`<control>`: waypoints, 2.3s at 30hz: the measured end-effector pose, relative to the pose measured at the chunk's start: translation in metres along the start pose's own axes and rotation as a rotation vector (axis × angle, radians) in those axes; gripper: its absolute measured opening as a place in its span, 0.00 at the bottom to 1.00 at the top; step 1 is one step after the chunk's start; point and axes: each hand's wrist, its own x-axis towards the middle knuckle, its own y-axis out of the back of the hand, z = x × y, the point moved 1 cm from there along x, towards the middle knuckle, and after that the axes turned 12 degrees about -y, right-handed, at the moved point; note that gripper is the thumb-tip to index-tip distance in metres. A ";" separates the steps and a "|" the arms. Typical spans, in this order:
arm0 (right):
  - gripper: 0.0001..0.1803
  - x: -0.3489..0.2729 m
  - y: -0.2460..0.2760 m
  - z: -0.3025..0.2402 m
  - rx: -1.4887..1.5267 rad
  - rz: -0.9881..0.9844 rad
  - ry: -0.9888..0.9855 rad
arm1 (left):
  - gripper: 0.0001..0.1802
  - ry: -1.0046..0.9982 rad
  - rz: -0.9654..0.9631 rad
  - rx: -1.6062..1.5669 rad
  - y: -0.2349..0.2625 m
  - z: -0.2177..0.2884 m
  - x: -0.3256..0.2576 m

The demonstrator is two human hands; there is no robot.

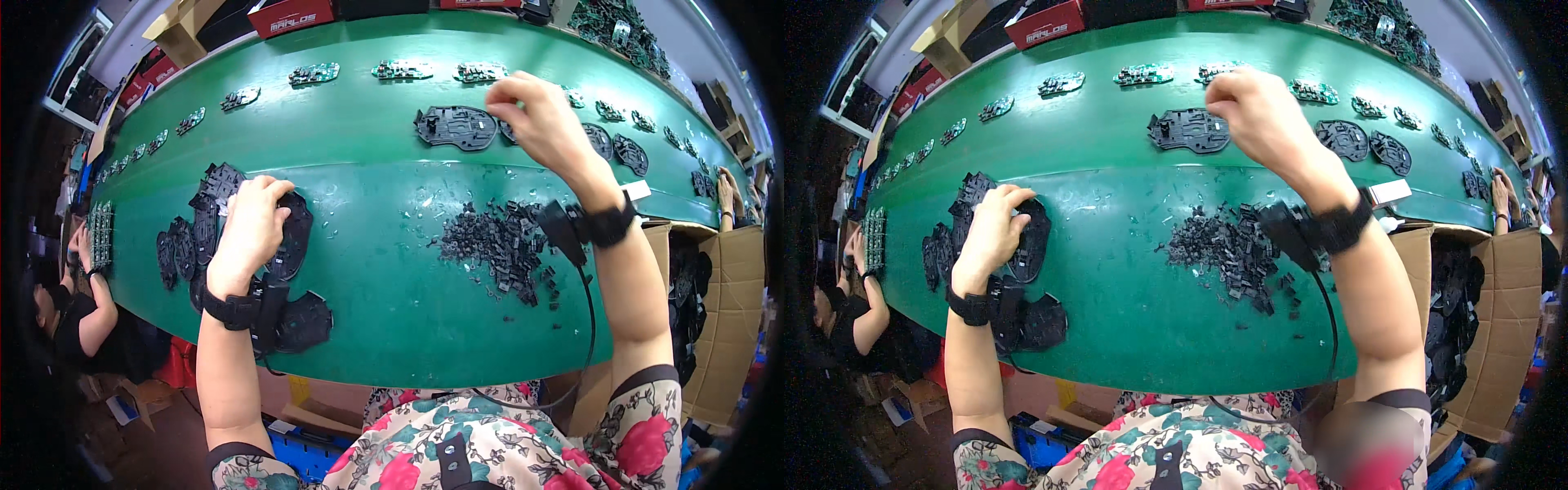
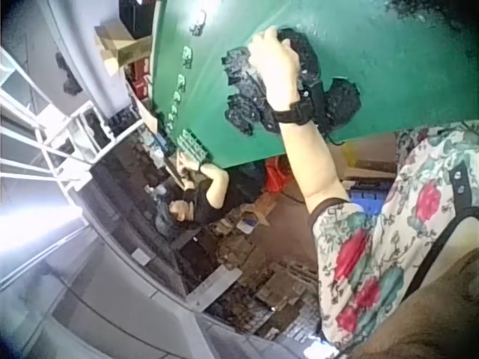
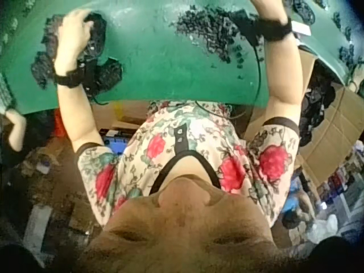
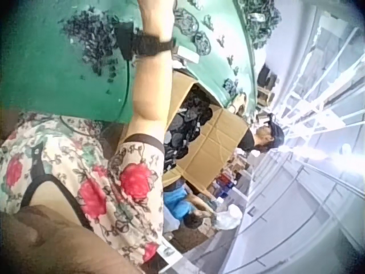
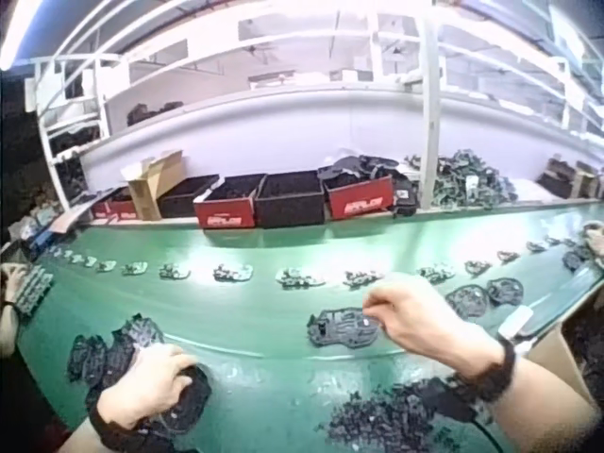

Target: The person assembles electronic components on a green workbench, picking up small black plastic parts and inserting them into larger black housings. They also apply a liquid from a white bottle onto the components. The person works on multiple units sequentially, placing finished items aside.

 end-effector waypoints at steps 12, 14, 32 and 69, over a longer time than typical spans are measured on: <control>0.07 0.061 -0.064 0.053 -0.217 -0.319 -0.146 | 0.18 0.179 0.190 -0.092 0.007 0.011 0.027; 0.08 0.063 -0.061 0.051 -0.197 -0.324 -0.209 | 0.18 0.190 0.206 -0.066 0.007 0.009 0.035; 0.10 0.068 -0.054 0.066 -0.018 -0.426 -0.387 | 0.20 0.525 0.070 -0.189 -0.043 -0.011 0.135; 0.03 -0.084 -0.083 -0.071 -0.288 -0.296 0.508 | 0.14 0.302 0.261 -0.876 0.008 0.091 -0.010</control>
